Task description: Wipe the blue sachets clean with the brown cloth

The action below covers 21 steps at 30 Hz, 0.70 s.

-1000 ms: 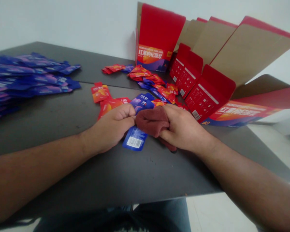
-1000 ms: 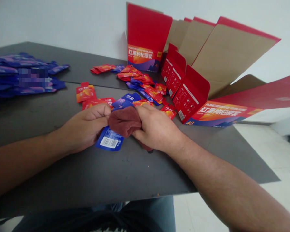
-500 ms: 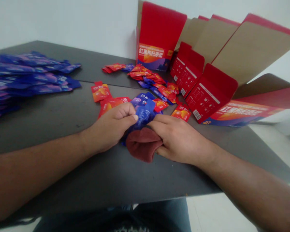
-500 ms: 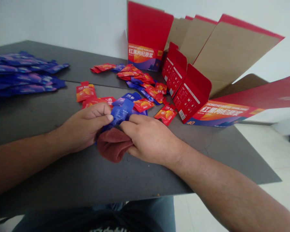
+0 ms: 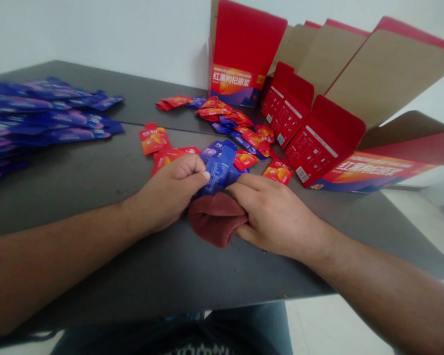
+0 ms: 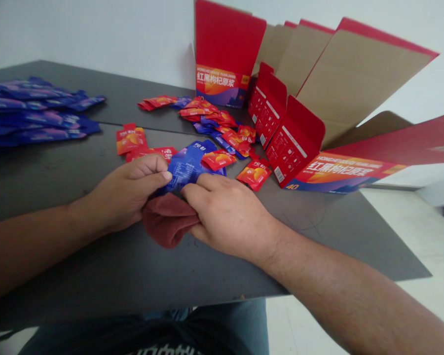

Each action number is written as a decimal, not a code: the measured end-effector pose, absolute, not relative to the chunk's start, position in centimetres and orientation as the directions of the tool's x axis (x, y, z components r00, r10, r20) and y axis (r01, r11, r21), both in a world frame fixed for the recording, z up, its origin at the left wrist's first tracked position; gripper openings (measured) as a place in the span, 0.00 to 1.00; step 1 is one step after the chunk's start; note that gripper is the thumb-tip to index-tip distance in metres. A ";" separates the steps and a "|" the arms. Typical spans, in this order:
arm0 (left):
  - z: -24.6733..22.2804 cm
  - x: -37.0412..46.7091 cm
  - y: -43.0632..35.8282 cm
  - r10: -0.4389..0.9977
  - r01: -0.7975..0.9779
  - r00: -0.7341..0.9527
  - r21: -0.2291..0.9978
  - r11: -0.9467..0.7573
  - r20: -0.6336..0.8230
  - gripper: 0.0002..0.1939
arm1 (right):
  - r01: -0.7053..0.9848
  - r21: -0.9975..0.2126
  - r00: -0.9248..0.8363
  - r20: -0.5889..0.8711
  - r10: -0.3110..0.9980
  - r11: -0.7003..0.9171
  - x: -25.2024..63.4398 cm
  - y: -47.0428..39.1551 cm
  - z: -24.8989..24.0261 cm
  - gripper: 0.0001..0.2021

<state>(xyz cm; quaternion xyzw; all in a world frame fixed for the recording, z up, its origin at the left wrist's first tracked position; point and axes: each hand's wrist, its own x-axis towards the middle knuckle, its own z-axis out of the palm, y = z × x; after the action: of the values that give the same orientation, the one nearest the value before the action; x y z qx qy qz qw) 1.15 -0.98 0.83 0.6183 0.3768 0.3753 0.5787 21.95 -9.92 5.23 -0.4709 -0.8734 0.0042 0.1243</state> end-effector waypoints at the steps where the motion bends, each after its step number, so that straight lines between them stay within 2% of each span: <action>1: 0.7 1.2 -1.0 0.900 0.018 0.435 0.999 -0.034 0.022 0.11 | 0.837 -0.124 -0.496 0.238 0.835 0.533 22.0 -9.8 5.2 0.08; 3: 0.5 1.2 -0.9 0.903 0.009 0.429 1.000 -0.020 0.014 0.11 | 0.848 -0.126 -0.472 0.261 0.842 0.515 22.1 -9.7 5.1 0.06; 8: 0.8 1.2 -1.0 0.923 0.080 0.384 0.994 -0.070 0.034 0.11 | 0.763 -0.132 -0.606 0.194 0.771 0.633 21.8 -9.9 4.9 0.07; 14: 0.8 1.2 -0.9 0.926 0.074 0.374 0.994 -0.086 0.052 0.12 | 0.820 -0.137 -0.514 0.249 0.821 0.556 22.0 -9.7 4.9 0.08; 19: 0.5 1.1 -0.9 0.926 0.082 0.373 0.993 -0.084 0.048 0.11 | 0.745 -0.145 -0.626 0.185 0.757 0.652 21.9 -10.0 4.9 0.08; 21: 0.5 1.1 -0.9 0.929 0.068 0.369 0.995 -0.066 0.036 0.11 | 0.759 -0.145 -0.606 0.196 0.771 0.634 22.0 -9.9 5.0 0.08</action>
<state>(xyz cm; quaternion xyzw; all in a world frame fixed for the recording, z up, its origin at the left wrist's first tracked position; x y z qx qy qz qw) 1.14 -0.89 0.54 0.6170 0.4040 0.3904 0.5511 22.03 -9.87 5.01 -0.4271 -0.8958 0.0237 0.1205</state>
